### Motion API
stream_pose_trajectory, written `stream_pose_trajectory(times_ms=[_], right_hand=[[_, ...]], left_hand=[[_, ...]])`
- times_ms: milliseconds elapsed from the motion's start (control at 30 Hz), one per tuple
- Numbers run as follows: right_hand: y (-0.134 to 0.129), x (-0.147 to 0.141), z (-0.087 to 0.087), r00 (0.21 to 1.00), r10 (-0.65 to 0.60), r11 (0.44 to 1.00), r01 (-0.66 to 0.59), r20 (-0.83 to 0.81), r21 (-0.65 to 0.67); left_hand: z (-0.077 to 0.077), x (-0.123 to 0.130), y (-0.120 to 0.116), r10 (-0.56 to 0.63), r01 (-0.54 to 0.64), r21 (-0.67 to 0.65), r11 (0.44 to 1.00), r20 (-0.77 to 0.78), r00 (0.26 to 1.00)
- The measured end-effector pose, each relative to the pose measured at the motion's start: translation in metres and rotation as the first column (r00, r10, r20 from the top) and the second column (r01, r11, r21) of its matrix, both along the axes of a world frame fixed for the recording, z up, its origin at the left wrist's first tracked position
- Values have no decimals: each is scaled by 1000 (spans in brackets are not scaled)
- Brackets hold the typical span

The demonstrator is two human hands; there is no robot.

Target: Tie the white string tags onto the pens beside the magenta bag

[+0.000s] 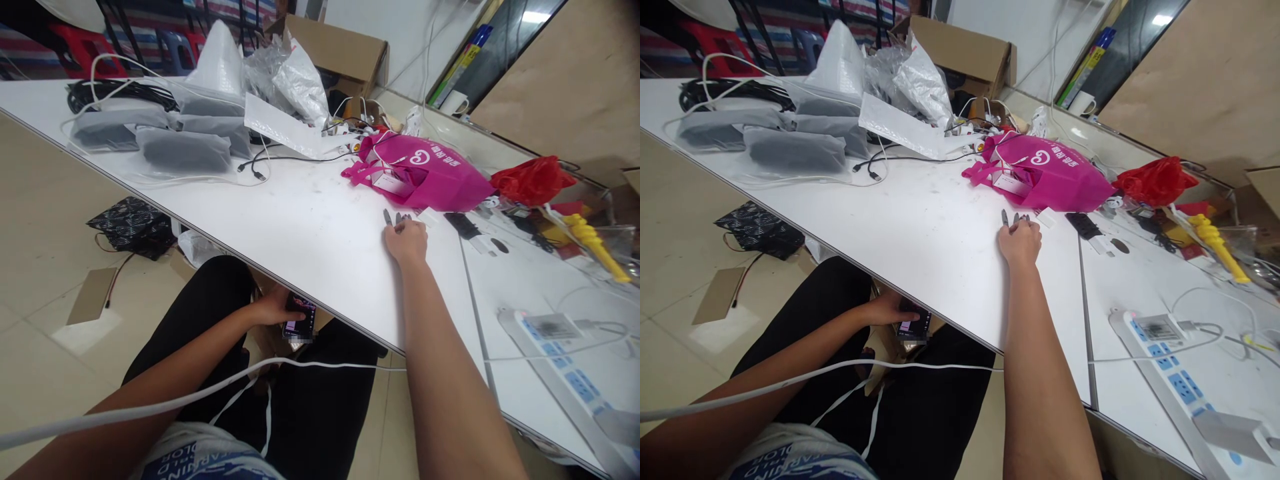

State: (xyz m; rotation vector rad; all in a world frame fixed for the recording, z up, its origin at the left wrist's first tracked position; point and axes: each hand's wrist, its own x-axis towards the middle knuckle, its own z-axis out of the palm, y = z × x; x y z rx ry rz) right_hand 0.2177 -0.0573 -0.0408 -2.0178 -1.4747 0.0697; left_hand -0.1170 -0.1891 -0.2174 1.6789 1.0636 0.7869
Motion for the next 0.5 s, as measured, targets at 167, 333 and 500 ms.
stream_pose_trajectory(times_ms=[167,333,500], right_hand=[[1,1,-1,1000,5,1000,-4,-12,7],[2,2,-2,1000,13,1000,-12,-25,16],[1,-1,1,1000,-1,1000,1,-6,-7]], left_hand=[[9,1,3,34,-2,-174,985,184,982],[6,2,5,64,-23,-204,979,197,978],[2,2,5,95,-52,-202,978,211,973]])
